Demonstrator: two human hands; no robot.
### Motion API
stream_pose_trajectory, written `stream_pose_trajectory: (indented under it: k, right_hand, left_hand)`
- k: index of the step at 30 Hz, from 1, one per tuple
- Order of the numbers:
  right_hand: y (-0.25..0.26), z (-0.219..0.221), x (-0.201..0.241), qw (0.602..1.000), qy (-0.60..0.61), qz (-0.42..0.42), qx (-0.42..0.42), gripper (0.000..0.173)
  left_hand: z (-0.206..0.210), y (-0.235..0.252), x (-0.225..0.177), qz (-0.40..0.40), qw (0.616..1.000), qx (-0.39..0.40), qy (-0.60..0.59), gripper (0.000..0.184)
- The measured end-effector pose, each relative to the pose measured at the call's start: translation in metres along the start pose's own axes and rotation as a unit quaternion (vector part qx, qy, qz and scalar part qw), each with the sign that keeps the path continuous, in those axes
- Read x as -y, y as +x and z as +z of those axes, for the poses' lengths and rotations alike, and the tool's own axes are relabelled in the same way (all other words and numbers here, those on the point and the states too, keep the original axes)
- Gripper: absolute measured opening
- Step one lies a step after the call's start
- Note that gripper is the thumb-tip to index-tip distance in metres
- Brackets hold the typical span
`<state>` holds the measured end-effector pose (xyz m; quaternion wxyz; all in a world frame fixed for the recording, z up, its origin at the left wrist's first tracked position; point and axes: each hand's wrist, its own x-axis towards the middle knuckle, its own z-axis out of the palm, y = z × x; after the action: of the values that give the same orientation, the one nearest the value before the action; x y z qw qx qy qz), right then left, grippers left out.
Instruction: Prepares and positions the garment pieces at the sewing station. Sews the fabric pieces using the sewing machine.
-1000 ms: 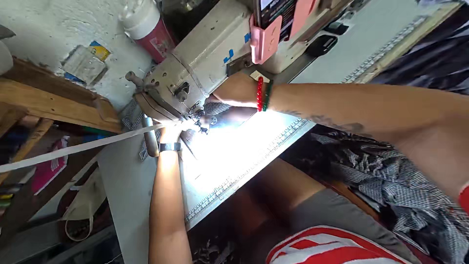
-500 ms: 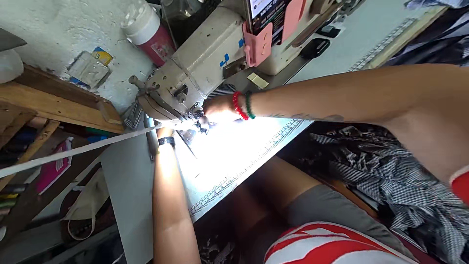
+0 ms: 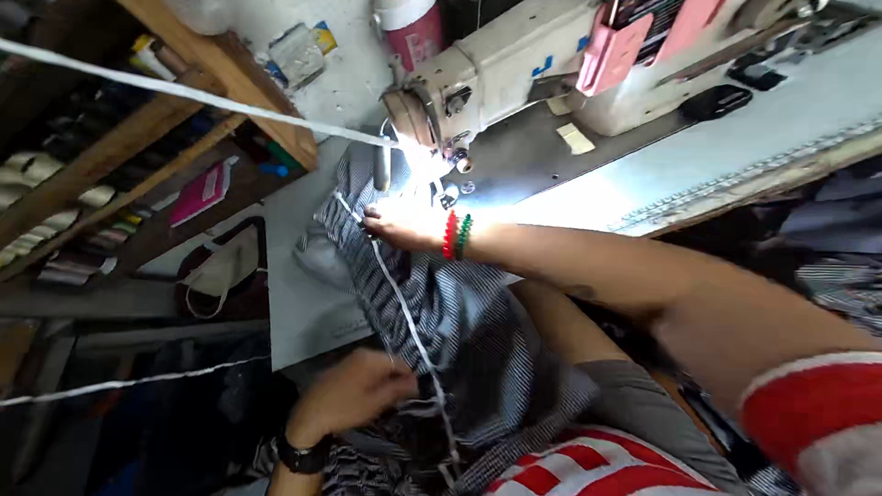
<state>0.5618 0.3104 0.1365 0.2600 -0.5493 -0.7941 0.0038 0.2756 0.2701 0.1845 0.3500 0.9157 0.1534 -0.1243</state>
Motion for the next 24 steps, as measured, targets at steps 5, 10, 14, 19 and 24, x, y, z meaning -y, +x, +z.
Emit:
stream_pose_trajectory:
  k: [5,10,14,19,24]
  right_hand:
    - [-0.030,0.047,0.049,0.993,0.025,0.084,0.080,0.046]
    - [-0.121,-0.018,0.110,0.988,0.022,0.149,0.020,0.020]
    - [-0.181,-0.015,0.030,0.965,-0.072,0.244,-0.064,0.023]
    - [-0.216,-0.067,-0.013,0.896,-0.154,0.412,-0.062,0.038]
    - [-0.221,-0.060,-0.013,0.915,-0.165,0.368,0.002,0.034]
  left_hand:
    - [-0.010,0.042,0.073,-0.120,0.921,-0.368,0.045,0.044]
    - [0.025,0.101,0.051,0.022,0.920,-0.358,0.160,0.027]
    - [0.046,0.137,0.033,0.050,0.914,-0.357,0.185,0.025]
    - [0.046,0.143,0.035,0.018,0.900,-0.391,0.191,0.027]
    - [0.050,0.134,0.039,0.034,0.891,-0.398,0.216,0.029]
